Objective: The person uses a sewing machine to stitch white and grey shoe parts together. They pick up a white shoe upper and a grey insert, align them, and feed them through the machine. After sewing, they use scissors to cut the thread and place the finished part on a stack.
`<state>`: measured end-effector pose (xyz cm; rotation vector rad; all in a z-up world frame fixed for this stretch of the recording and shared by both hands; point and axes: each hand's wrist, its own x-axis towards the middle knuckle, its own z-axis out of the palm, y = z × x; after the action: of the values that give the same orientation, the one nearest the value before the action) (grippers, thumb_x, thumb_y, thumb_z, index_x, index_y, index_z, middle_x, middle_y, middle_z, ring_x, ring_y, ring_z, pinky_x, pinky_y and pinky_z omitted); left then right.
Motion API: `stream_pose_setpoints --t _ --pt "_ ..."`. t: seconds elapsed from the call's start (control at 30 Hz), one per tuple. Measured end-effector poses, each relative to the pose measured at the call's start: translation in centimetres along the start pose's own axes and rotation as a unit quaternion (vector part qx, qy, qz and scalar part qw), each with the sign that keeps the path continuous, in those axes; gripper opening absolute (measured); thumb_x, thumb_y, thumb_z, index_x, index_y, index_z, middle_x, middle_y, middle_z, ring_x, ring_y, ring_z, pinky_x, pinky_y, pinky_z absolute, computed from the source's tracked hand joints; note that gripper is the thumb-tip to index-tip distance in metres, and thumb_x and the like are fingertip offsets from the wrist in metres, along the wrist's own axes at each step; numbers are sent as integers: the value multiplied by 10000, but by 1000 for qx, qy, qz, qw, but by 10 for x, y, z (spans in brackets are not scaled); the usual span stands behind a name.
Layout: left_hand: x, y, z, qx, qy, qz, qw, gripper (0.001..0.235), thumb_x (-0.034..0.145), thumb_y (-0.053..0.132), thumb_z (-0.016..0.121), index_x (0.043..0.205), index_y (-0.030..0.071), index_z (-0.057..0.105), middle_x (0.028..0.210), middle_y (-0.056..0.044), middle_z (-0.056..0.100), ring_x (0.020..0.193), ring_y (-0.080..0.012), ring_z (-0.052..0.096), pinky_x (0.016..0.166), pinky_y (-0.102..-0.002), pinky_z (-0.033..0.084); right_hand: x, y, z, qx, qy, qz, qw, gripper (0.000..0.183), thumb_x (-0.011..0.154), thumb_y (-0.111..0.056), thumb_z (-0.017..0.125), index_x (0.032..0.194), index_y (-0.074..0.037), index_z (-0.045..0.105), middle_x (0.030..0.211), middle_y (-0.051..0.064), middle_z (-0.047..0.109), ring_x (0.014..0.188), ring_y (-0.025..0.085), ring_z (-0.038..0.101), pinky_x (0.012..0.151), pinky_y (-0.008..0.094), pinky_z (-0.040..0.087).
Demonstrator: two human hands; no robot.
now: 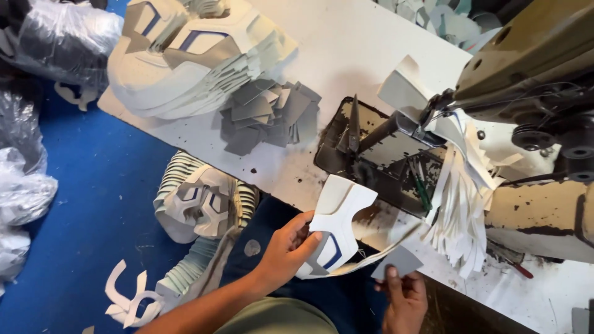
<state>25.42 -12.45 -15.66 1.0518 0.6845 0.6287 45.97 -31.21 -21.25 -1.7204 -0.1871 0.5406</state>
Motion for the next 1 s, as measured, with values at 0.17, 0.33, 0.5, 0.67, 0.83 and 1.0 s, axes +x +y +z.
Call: stream_pose_setpoints --t 0.17,0.33,0.5,0.67,0.83,1.0 --pt "1 20 5 33 -22 -33 999 485 999 218 624 1433 19 543 912 -18 678 738 -36 560 653 -216 478 -8 -21 3 2 -8 16 1000 204 913 -31 740 1096 11 660 881 95 697 719 178 632 626 331 501" --pt "-2 8 3 28 -43 -24 998 363 1022 163 594 1339 -14 595 930 -4 691 769 -30 567 665 -218 487 -27 -70 29 47 -127 -13 991 166 907 14 707 1073 23 702 868 93 723 781 157 670 734 307 551" --pt "-9 20 1 13 -54 -50 997 292 1027 114 599 1279 -30 627 929 -9 675 773 -37 543 668 -218 457 -33 -97 52 58 -213 -11 975 159 899 39 719 1057 40 713 893 101 754 819 154 700 764 297 566" --pt "-16 38 0 23 -88 -62 994 344 1021 105 545 1338 -4 625 928 17 659 767 -30 514 668 -208 436 -36 -110 73 68 -266 -12 961 175 897 25 745 1068 45 715 905 108 770 833 157 720 765 296 592" --pt "-18 34 -2 6 -94 -83 992 404 1015 84 487 1383 0 633 833 33 561 712 -50 443 615 -228 381 -40 -116 83 27 -255 -2 967 235 870 5 770 1102 37 747 905 102 777 828 129 716 742 269 591" --pt "-18 39 -2 -1 -110 -73 991 399 1033 121 491 1382 -11 632 842 27 567 724 -47 445 628 -224 386 -46 -126 88 -32 -232 -29 972 248 854 -21 785 1098 16 768 895 102 798 795 129 745 716 264 615"
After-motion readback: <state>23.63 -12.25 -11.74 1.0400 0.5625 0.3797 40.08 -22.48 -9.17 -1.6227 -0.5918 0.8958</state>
